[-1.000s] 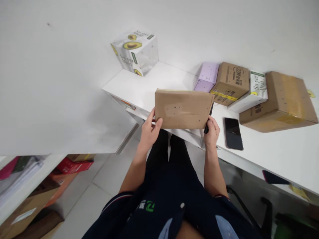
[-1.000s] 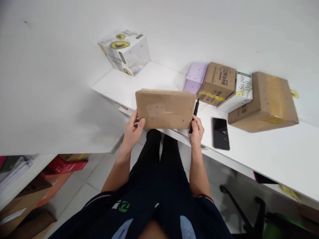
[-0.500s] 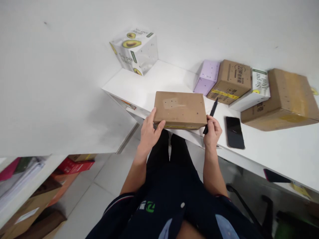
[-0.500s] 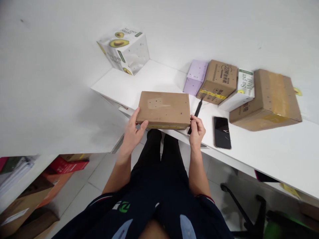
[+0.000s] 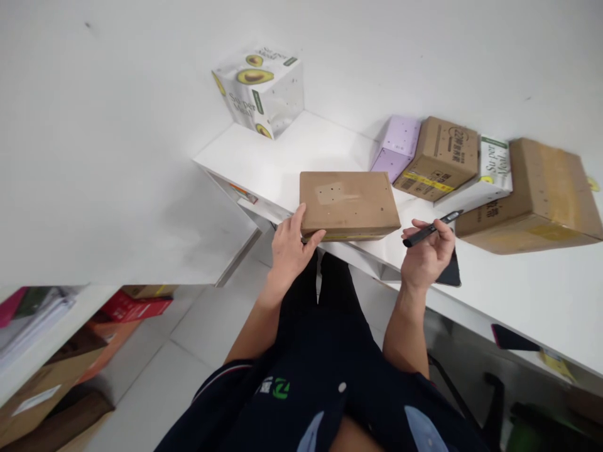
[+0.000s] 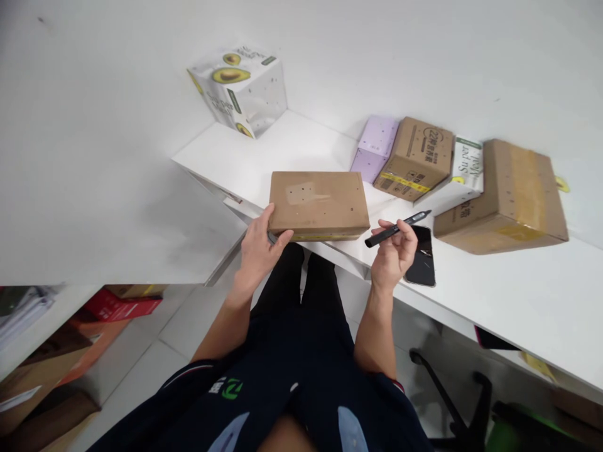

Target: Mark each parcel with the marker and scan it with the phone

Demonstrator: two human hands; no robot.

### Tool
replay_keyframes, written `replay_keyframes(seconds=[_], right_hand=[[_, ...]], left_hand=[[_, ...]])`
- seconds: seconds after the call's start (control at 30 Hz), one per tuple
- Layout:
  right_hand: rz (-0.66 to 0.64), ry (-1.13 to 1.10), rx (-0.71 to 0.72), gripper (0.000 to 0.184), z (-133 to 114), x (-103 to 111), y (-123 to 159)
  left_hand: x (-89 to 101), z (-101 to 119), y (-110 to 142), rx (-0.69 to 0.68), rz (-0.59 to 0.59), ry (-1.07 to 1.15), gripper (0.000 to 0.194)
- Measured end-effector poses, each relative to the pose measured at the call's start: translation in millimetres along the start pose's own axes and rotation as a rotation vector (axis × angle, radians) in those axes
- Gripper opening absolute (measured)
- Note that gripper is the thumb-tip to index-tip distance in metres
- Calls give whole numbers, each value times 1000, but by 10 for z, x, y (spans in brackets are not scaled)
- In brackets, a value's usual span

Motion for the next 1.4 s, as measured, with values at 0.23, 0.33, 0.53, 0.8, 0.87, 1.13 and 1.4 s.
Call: replay_keyframes(seconds=[0.23, 0.33, 0.53, 0.8, 0.87, 1.13, 1.4], right_hand=[[-19, 92, -86, 59, 392, -41, 128], [6, 82, -137, 61, 424, -64, 156], [-14, 136, 58, 56, 84, -176, -31], [40, 241, 120, 42, -65, -298, -110], [46, 225, 123, 39, -41, -285, -94], [212, 112, 232, 24, -252, -169, -196], [65, -97, 242, 27, -714, -419, -205]], left_hand=[[-196, -220, 12, 73, -122, 317, 92], [-212, -211, 52, 148, -134, 400, 78], [171, 42, 10, 120, 58, 392, 61], [233, 163, -20, 30, 96, 217, 62], [222, 183, -11, -20, 97, 141, 63], [176, 348, -66, -151, 111, -67, 53], [30, 430, -101, -146, 136, -141, 53]])
Point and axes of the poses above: each hand's wrist, its own y-axis away from the middle knuckle, its own x-axis out of the back of the hand, z = x × y, the point moved 3 cm from there along -y, towards the middle knuckle, and after that the axes turned 9 degrees about -y, right-handed, at the moved point
